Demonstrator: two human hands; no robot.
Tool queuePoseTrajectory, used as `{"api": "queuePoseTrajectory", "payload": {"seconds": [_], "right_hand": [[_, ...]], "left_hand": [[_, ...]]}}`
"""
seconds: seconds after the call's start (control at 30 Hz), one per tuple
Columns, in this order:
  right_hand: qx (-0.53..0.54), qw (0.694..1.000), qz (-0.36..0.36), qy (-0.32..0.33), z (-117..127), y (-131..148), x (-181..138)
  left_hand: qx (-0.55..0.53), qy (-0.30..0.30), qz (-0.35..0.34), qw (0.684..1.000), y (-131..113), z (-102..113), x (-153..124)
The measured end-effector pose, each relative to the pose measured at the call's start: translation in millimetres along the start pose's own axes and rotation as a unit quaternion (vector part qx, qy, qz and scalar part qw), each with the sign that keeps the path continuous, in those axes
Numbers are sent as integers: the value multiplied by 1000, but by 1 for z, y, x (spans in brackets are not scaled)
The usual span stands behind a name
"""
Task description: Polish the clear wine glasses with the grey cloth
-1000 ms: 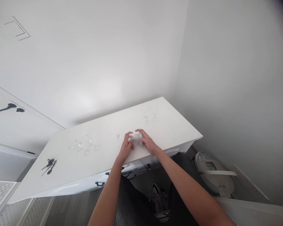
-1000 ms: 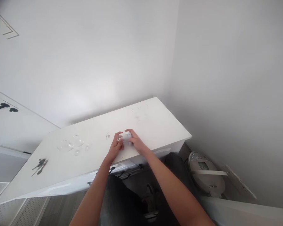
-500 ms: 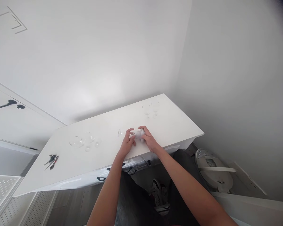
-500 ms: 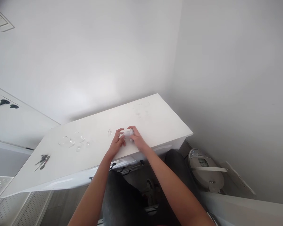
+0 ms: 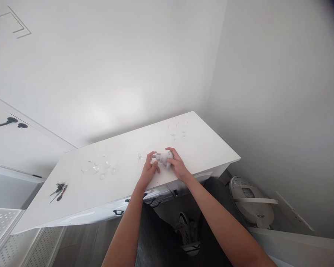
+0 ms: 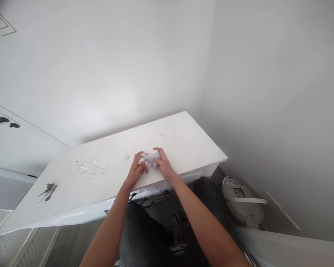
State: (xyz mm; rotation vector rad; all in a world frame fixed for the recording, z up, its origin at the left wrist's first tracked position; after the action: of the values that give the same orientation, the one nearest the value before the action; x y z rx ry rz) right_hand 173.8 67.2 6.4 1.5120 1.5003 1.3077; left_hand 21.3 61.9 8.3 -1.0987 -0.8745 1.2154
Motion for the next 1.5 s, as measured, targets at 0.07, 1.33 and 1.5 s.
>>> {"api": "queuePoseTrajectory", "payload": {"seconds": [0.07,1.33,1.5], "right_hand": [[-67,997,16,29,-6,3,-3],[-175,981,59,65,-21,17,-3],[-143,980,118,-74,5,20,-2]], "left_hand": [[-1,-3,-2,1000,-1,1,0],[-5,-9,-24,1000,-7,2,-3],[-32,40,-23,998,-12,-7,-7]]}}
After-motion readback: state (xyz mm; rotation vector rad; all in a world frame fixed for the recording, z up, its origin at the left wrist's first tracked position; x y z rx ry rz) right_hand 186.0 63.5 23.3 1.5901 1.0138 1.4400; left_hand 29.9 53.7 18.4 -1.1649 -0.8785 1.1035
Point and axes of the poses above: each hand's wrist, its own x-axis towards the middle knuckle, its own z-axis out of the back of the hand, y = z × x, the point moved 9 cm from there along x, towards the middle knuckle, and after that the axes turned 9 degrees about z, right-handed, at the moved point
